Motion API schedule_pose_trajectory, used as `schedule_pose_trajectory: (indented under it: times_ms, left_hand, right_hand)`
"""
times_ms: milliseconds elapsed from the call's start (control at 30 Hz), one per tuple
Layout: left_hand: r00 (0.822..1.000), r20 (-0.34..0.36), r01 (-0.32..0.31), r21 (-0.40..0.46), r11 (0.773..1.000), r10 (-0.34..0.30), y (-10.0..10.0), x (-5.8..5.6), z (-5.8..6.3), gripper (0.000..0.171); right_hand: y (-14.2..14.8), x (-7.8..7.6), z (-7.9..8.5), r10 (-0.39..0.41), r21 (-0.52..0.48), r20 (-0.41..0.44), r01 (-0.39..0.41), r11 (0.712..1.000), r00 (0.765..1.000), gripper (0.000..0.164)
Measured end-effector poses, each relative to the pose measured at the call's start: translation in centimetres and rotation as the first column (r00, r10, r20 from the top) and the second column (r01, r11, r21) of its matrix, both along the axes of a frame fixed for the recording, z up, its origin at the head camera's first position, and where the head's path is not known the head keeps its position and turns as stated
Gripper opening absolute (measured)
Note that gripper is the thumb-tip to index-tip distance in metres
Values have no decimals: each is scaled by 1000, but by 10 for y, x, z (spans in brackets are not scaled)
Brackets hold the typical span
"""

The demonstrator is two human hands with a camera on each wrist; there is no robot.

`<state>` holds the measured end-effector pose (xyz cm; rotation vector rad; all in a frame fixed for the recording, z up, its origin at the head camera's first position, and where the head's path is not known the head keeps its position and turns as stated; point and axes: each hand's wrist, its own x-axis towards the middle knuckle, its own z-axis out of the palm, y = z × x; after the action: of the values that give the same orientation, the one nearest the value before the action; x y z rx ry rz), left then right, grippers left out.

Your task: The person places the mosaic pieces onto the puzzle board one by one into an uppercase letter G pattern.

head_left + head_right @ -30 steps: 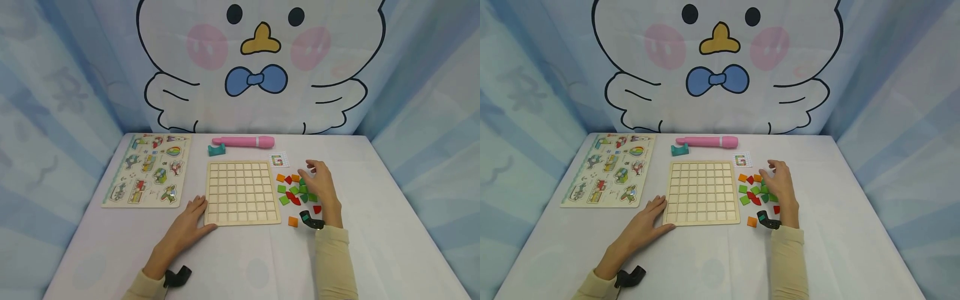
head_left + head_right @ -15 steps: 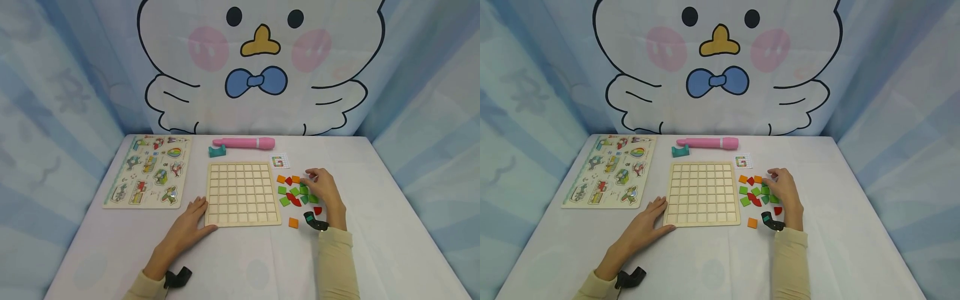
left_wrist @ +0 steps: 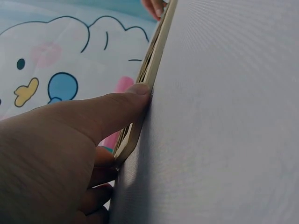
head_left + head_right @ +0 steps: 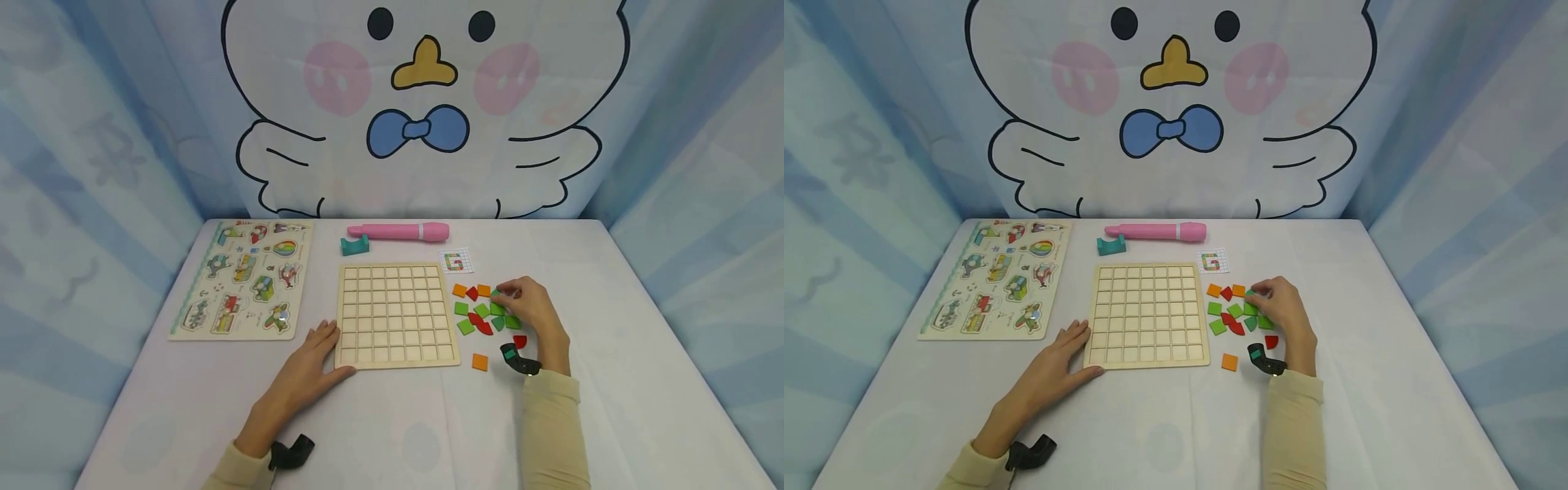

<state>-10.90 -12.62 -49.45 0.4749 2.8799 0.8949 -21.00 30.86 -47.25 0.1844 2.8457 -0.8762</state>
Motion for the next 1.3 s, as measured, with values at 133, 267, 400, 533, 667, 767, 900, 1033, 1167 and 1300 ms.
schedule_pose_trajectory:
  times_ms: [133, 267, 400, 533, 667, 767, 900, 1033, 1167, 1300]
  left_hand:
    - [1000, -6, -1, 0, 1000, 1, 1, 0, 0, 84]
    - [1000, -10, -2, -3, 1000, 2, 0, 0, 0, 84]
    - [1000, -8, 0, -6, 1000, 0, 0, 0, 0, 85]
    - [1000, 1, -2, -11, 1000, 2, 0, 0, -1, 85]
    - [1000, 6, -6, -15, 1000, 6, 0, -1, -2, 85]
    - [1000, -3, -4, -13, 1000, 4, 0, -1, -2, 85]
    - [1000, -9, -3, -5, 1000, 3, -1, 0, -2, 84]
    - [1000, -5, -2, -5, 1000, 2, -2, 0, -2, 85]
    - [1000, -8, 2, -10, 1000, -2, -1, -1, -2, 85]
    - [1000, -26, 8, -12, 1000, -8, -1, -1, -2, 83]
  right_hand:
    - [-1, 0, 1, 12, -2, 10, -12, 1000, 1000, 45]
    - [-2, -2, -1, 28, -5, 20, -28, 1000, 999, 43]
    - [-3, -2, -2, 16, -29, 24, -15, 999, 1000, 42]
    - [-2, -2, -3, -2, -64, 27, 3, 998, 1000, 41]
    - [-1, -2, -1, -15, -74, 18, 16, 997, 1000, 39]
    - [-2, -1, 1, -19, -74, -6, 18, 997, 1000, 36]
    - [-3, -1, 1, -9, -75, -49, 5, 997, 999, 30]
    - [-5, -2, 2, 8, -76, -61, -12, 997, 998, 28]
    - [-7, -2, 4, 14, -67, -55, -18, 998, 998, 30]
    - [-9, -3, 7, 11, -61, -56, -14, 998, 998, 31]
